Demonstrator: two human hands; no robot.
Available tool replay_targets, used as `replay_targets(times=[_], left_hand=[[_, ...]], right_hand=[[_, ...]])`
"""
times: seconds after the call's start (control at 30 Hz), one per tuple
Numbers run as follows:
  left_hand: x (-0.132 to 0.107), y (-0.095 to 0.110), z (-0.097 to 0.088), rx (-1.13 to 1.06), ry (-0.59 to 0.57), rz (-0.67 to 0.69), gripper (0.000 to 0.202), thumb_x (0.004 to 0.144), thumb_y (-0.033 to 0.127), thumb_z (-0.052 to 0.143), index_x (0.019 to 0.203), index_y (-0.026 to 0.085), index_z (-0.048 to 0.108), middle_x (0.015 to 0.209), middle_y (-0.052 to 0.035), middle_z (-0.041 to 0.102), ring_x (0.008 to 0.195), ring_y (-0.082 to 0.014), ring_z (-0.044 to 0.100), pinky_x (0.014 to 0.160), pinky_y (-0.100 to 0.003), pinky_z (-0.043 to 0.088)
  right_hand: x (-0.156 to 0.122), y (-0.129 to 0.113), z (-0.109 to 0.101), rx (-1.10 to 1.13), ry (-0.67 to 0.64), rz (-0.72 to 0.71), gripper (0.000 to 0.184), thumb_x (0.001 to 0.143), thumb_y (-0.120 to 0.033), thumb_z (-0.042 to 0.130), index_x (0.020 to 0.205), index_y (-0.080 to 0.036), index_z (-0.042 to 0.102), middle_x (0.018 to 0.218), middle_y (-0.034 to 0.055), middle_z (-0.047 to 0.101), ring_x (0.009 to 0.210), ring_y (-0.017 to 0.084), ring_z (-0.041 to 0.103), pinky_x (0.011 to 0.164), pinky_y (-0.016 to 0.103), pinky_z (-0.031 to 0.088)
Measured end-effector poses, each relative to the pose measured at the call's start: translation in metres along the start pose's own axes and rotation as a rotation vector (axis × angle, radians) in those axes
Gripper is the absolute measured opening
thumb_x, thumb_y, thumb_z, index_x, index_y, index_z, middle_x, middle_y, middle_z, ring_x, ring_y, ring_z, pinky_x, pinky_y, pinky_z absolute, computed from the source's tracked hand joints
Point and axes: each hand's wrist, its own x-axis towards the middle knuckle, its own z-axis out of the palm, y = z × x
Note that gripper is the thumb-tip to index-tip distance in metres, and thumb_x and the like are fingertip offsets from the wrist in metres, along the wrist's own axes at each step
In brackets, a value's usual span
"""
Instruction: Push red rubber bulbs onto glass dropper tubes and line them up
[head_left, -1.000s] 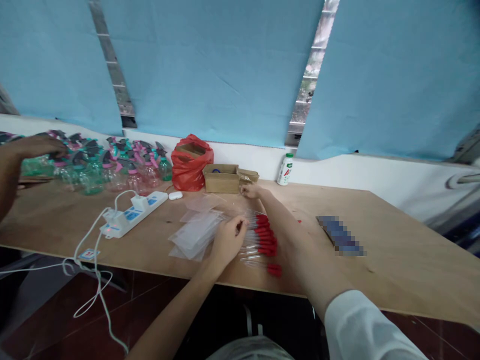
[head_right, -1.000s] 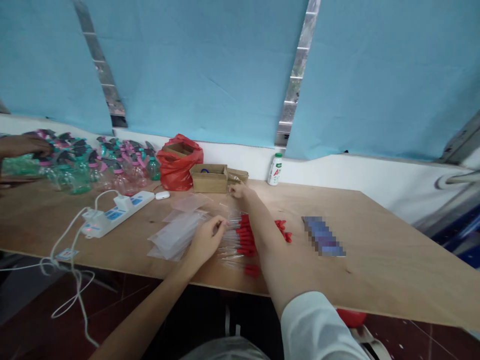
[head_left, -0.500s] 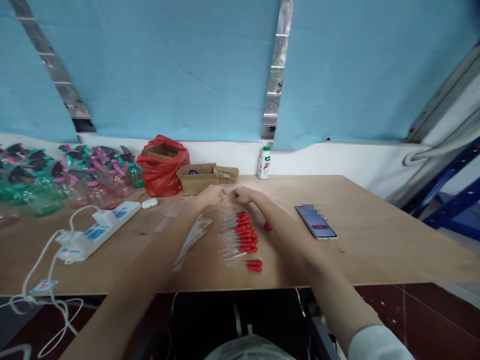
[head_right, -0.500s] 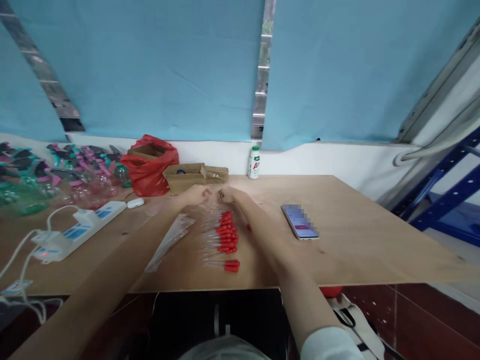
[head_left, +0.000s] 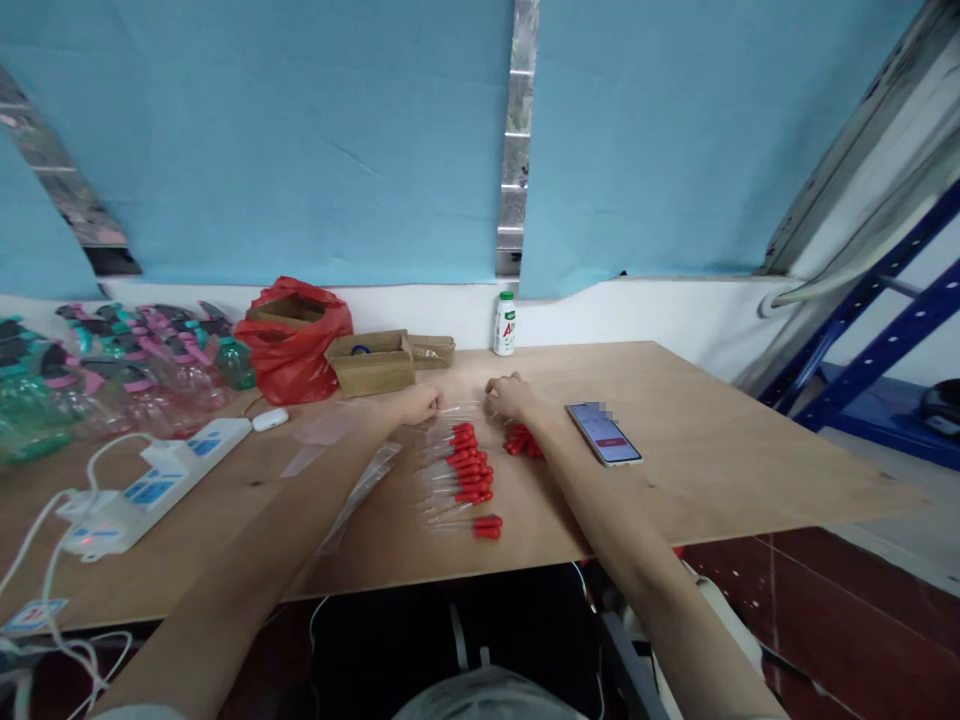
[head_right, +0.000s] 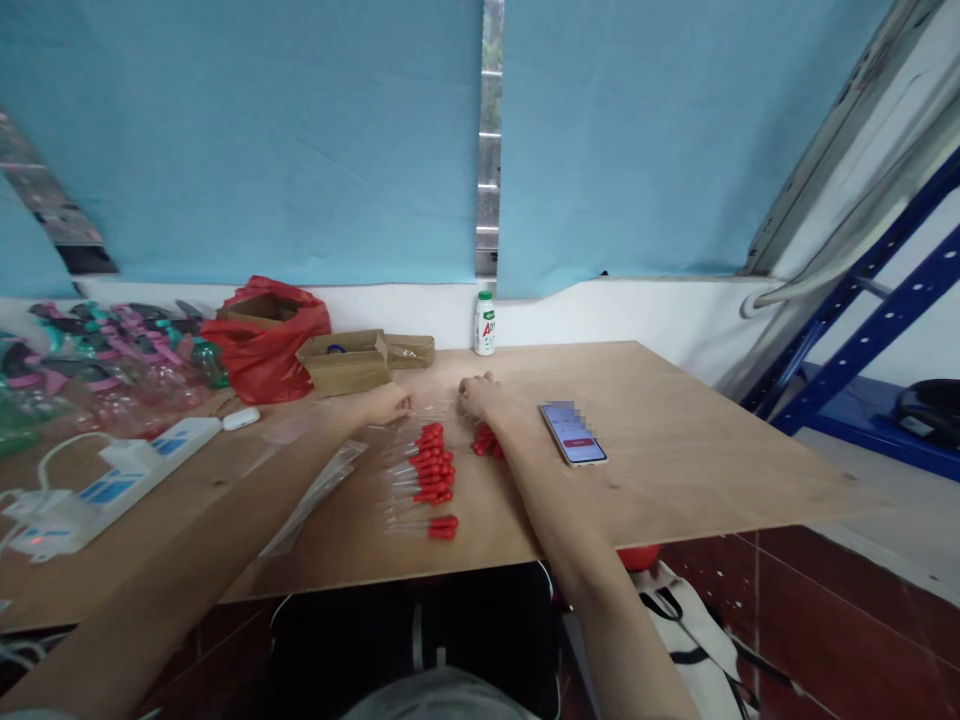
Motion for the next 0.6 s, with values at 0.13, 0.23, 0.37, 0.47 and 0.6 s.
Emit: replay_targets(times=[0.13, 0.23, 0.37, 0.47, 0.6], left_hand=[[-0.003, -0.002, 0.007, -0.046, 0.003, -0.027, 0.020, 0.076, 0.022, 0.065, 0.095, 0.018, 0.071, 0.087, -0.0055, 0.076, 0.080, -0.0189, 0.068, 0.076, -0.025, 0.051], [-0.001, -0.003, 0.008, -0.064, -0.012, -0.052, 0.015, 0.073, 0.024, 0.066, 0.086, 0.018, 0.069, 0.083, -0.0049, 0.075, 0.079, -0.0186, 0.068, 0.075, -0.025, 0.051], [0.010, -0.002, 0.007, -0.068, -0.045, -0.076, 0.013, 0.069, 0.028, 0.068, 0.077, 0.019, 0.066, 0.077, -0.0035, 0.073, 0.076, -0.0190, 0.067, 0.070, -0.024, 0.050], [0.019, 0.000, 0.005, -0.089, -0.083, -0.081, 0.018, 0.065, 0.028, 0.069, 0.080, 0.018, 0.067, 0.073, -0.0022, 0.072, 0.071, -0.0187, 0.066, 0.065, -0.024, 0.049], [0.024, 0.003, 0.005, -0.123, -0.122, -0.070, 0.019, 0.064, 0.030, 0.071, 0.080, 0.019, 0.068, 0.067, -0.0007, 0.070, 0.064, -0.0174, 0.063, 0.059, -0.024, 0.047]], right_hand=[[-0.012, 0.020, -0.003, 0.025, -0.042, 0.076, 0.032, 0.101, -0.023, 0.055, 0.122, -0.015, 0.079, 0.127, 0.0160, 0.077, 0.117, 0.027, 0.071, 0.105, 0.034, 0.049], [-0.018, 0.022, -0.002, 0.068, -0.061, 0.087, 0.029, 0.099, -0.021, 0.060, 0.117, -0.014, 0.081, 0.122, 0.0147, 0.079, 0.109, 0.024, 0.074, 0.094, 0.028, 0.053], [-0.021, 0.019, 0.000, 0.146, -0.037, 0.059, 0.028, 0.101, -0.023, 0.059, 0.116, -0.016, 0.081, 0.115, 0.0119, 0.082, 0.101, 0.020, 0.076, 0.085, 0.023, 0.054], [-0.022, 0.019, 0.001, 0.185, -0.001, 0.033, 0.029, 0.102, -0.022, 0.056, 0.118, -0.018, 0.081, 0.116, 0.0092, 0.082, 0.100, 0.018, 0.076, 0.086, 0.021, 0.054], [-0.022, 0.026, 0.001, 0.171, 0.079, 0.073, 0.033, 0.101, -0.019, 0.054, 0.122, -0.016, 0.079, 0.128, 0.0134, 0.078, 0.116, 0.023, 0.073, 0.099, 0.027, 0.051]])
